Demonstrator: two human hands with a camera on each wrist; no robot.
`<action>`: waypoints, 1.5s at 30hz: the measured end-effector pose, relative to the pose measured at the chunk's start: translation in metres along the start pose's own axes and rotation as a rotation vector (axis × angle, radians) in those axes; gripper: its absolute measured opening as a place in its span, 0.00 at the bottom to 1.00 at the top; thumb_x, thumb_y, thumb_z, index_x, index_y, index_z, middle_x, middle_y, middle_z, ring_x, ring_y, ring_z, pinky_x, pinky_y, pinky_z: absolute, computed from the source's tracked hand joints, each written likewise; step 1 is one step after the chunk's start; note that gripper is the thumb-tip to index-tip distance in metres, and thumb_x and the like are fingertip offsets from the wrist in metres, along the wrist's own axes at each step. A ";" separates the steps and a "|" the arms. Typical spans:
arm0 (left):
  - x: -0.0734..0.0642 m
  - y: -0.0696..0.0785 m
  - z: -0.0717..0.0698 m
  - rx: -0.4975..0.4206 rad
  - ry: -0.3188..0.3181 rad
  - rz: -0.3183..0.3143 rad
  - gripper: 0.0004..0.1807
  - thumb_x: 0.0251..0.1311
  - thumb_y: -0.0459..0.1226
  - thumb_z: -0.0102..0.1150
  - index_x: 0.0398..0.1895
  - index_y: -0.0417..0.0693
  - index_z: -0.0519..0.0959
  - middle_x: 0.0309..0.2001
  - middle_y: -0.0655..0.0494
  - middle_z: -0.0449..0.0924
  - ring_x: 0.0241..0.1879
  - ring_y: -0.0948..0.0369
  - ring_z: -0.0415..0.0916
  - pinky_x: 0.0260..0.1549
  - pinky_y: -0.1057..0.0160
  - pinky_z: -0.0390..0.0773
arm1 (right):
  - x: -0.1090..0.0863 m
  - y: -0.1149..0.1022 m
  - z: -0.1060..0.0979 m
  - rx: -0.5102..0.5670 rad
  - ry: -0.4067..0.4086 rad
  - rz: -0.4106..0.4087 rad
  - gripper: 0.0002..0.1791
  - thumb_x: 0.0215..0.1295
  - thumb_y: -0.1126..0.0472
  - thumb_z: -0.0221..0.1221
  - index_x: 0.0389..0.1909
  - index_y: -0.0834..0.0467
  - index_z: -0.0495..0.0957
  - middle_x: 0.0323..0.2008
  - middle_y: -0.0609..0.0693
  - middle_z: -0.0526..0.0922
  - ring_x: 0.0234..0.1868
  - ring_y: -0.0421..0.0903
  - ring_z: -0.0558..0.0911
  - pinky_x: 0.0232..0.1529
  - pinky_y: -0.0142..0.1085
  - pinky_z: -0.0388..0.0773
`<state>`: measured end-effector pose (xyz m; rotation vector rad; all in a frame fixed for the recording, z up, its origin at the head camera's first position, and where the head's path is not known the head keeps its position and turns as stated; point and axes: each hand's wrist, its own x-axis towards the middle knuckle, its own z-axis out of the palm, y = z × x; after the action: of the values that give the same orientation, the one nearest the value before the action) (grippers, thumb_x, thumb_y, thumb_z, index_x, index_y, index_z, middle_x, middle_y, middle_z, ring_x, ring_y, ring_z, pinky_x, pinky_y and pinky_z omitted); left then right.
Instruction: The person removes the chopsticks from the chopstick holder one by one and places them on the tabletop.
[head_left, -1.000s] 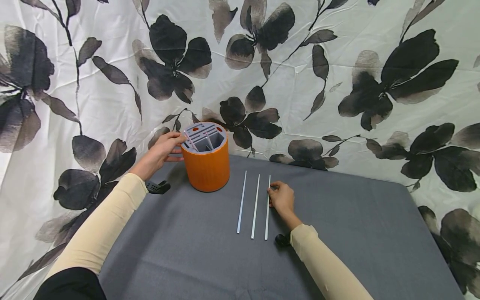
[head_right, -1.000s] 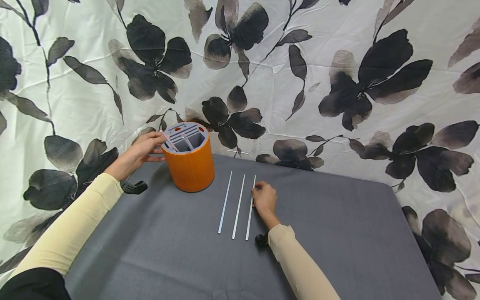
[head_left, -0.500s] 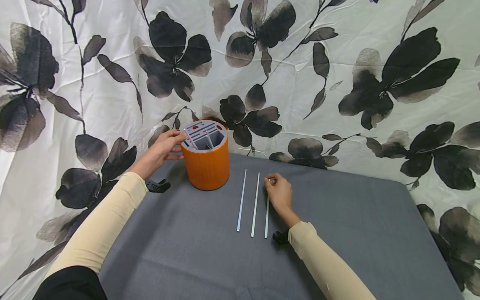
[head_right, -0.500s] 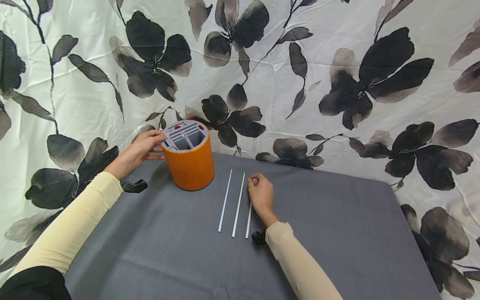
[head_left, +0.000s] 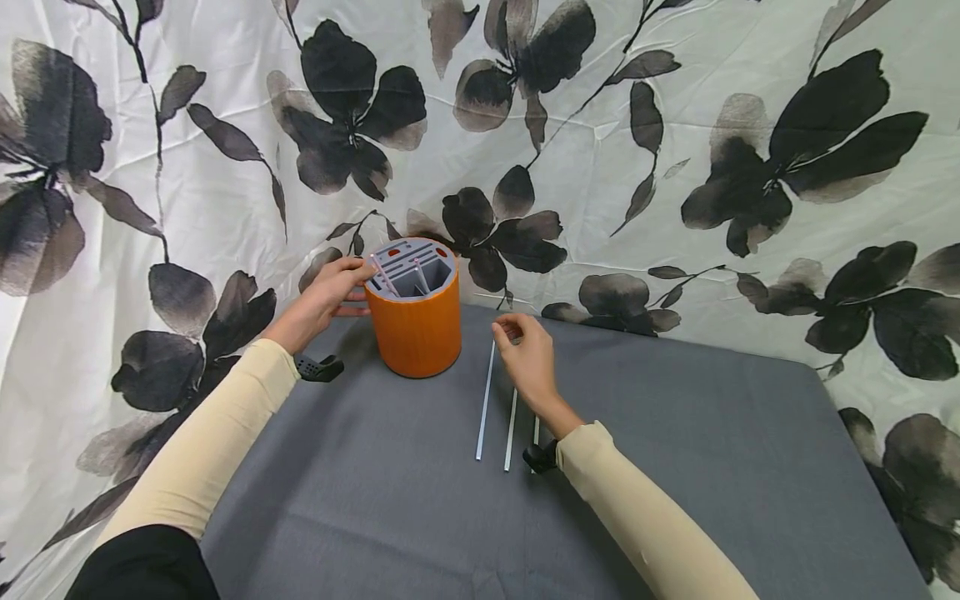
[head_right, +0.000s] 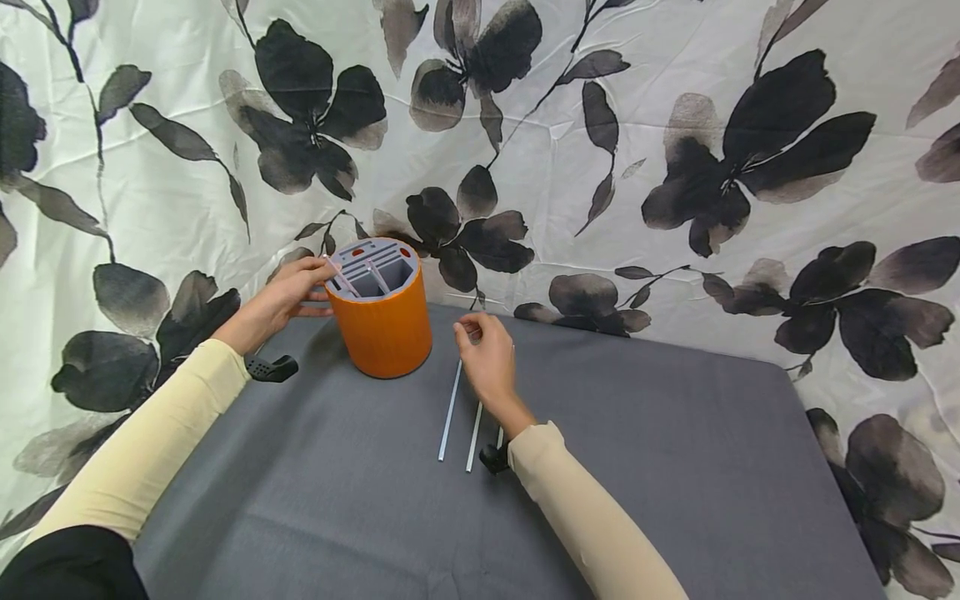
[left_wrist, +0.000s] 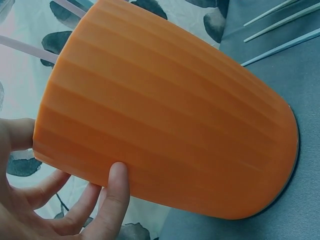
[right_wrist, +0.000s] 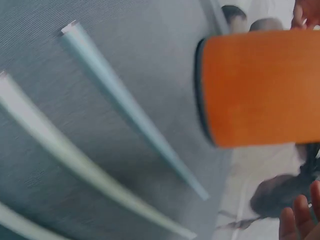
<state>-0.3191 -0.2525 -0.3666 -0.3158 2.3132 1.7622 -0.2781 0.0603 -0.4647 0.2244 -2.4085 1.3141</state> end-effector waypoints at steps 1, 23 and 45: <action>0.000 0.000 0.000 -0.002 0.002 -0.002 0.34 0.77 0.53 0.53 0.80 0.51 0.62 0.63 0.50 0.68 0.51 0.56 0.77 0.63 0.47 0.83 | 0.002 -0.006 0.001 0.009 -0.001 -0.021 0.10 0.73 0.56 0.65 0.48 0.57 0.86 0.42 0.54 0.86 0.43 0.53 0.85 0.48 0.47 0.83; -0.001 0.001 -0.003 -0.011 0.015 -0.004 0.34 0.76 0.53 0.53 0.80 0.50 0.62 0.60 0.52 0.67 0.52 0.55 0.76 0.57 0.52 0.87 | 0.025 -0.095 0.031 0.011 -0.048 -0.265 0.14 0.71 0.53 0.68 0.51 0.57 0.84 0.47 0.52 0.82 0.47 0.51 0.75 0.52 0.47 0.75; 0.004 -0.003 -0.001 -0.006 0.000 0.001 0.34 0.76 0.53 0.54 0.79 0.51 0.63 0.62 0.50 0.67 0.55 0.52 0.76 0.63 0.46 0.83 | 0.034 -0.098 0.037 -0.078 0.070 -0.312 0.08 0.71 0.54 0.68 0.45 0.53 0.87 0.45 0.49 0.84 0.46 0.49 0.81 0.54 0.50 0.73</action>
<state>-0.3218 -0.2539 -0.3698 -0.3160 2.3091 1.7701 -0.2871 -0.0231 -0.3930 0.5006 -2.2493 1.0679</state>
